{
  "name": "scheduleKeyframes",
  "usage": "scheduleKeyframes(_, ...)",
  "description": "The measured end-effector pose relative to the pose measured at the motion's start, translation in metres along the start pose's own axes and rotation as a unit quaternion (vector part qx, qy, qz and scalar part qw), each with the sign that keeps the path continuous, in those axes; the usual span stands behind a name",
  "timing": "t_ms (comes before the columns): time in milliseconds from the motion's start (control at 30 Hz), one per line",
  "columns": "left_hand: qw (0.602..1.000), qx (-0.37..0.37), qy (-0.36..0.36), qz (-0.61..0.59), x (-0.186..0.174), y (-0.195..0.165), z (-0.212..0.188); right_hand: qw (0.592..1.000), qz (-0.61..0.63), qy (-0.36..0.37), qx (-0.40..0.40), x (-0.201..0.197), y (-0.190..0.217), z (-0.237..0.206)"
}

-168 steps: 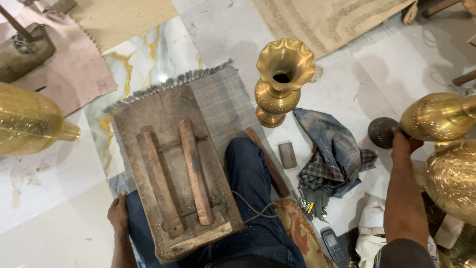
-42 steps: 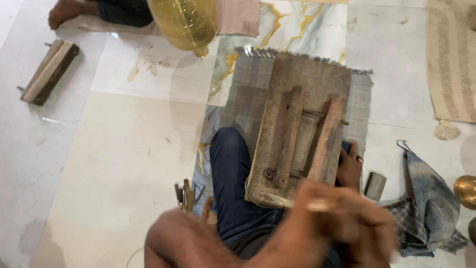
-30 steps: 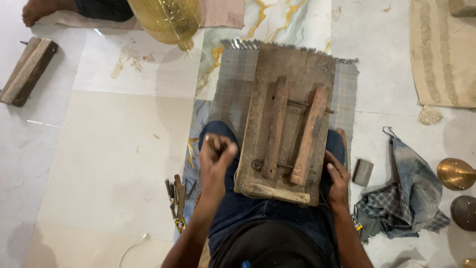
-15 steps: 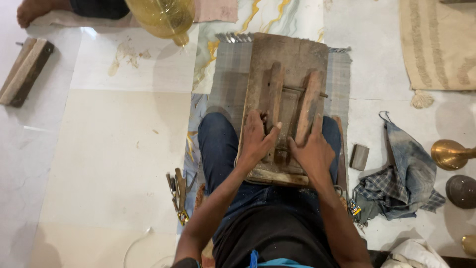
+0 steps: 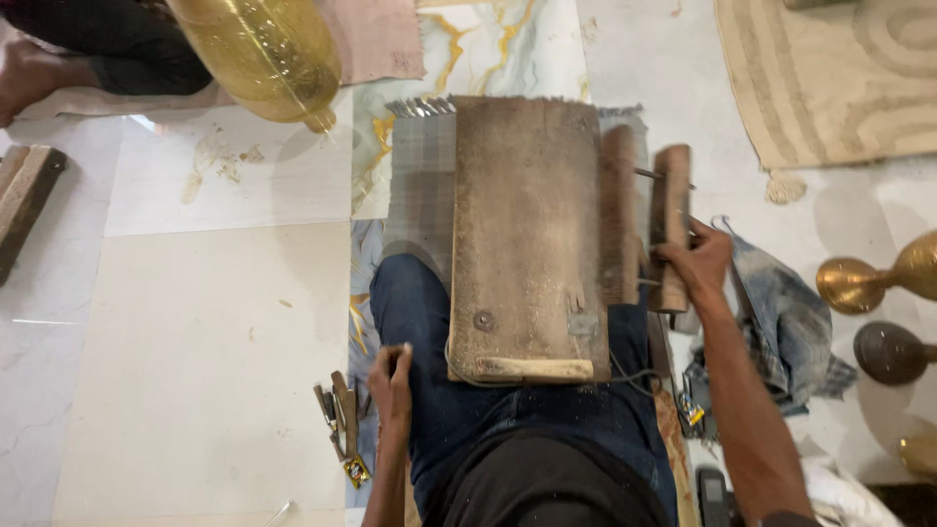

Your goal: The person sits on the floor with a wooden board across their lap, holds a chisel against a brass vase, and strikes the chisel with a wooden mallet to carve decorative patterns into the metal. They reposition the vase on the board between passes, mark the surface with a marker, and continue chiseling around the vase body.

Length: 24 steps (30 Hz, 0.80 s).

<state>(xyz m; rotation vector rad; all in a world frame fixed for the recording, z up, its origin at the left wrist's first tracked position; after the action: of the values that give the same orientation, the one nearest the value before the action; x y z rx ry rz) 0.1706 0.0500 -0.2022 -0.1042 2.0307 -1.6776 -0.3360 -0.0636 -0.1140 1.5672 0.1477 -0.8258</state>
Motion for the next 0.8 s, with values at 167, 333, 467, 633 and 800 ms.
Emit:
scheduleKeyframes(167,0.999,-0.019,0.028,-0.033,0.001,-0.003,-0.019,0.983,-0.174,-0.03,0.049,-0.024,-0.026,0.024)
scheduleKeyframes(333,0.989,0.044,0.126,-0.07,0.028,-0.041,-0.034,0.981,-0.173,-0.041,0.08,-0.028,-0.042,0.038)
scheduleKeyframes(467,0.972,0.056,0.178,-0.145,0.049,-0.049,-0.039,0.948,-0.307,0.028,0.077,-0.027,-0.059,0.05)
scheduleKeyframes(633,0.97,0.017,0.205,-0.127,0.049,-0.035,-0.037,0.954,-0.252,-0.015,-0.159,-0.008,-0.061,0.014)
scheduleKeyframes(800,0.97,0.005,0.242,0.02,0.034,-0.035,-0.024,0.928,-0.128,0.221,-0.271,0.037,-0.052,-0.122)
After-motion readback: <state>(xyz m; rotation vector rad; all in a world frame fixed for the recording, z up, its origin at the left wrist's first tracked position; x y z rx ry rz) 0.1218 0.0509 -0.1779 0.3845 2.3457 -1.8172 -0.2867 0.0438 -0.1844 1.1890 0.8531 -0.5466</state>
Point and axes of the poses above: each hand's wrist, its own z-axis towards the middle knuckle, its own x-axis out of the palm, y = z × x, the point moved 5 cm from there along z, towards the middle knuckle, and after that the axes turned 1 degree about -z, right-handed, at the moved point
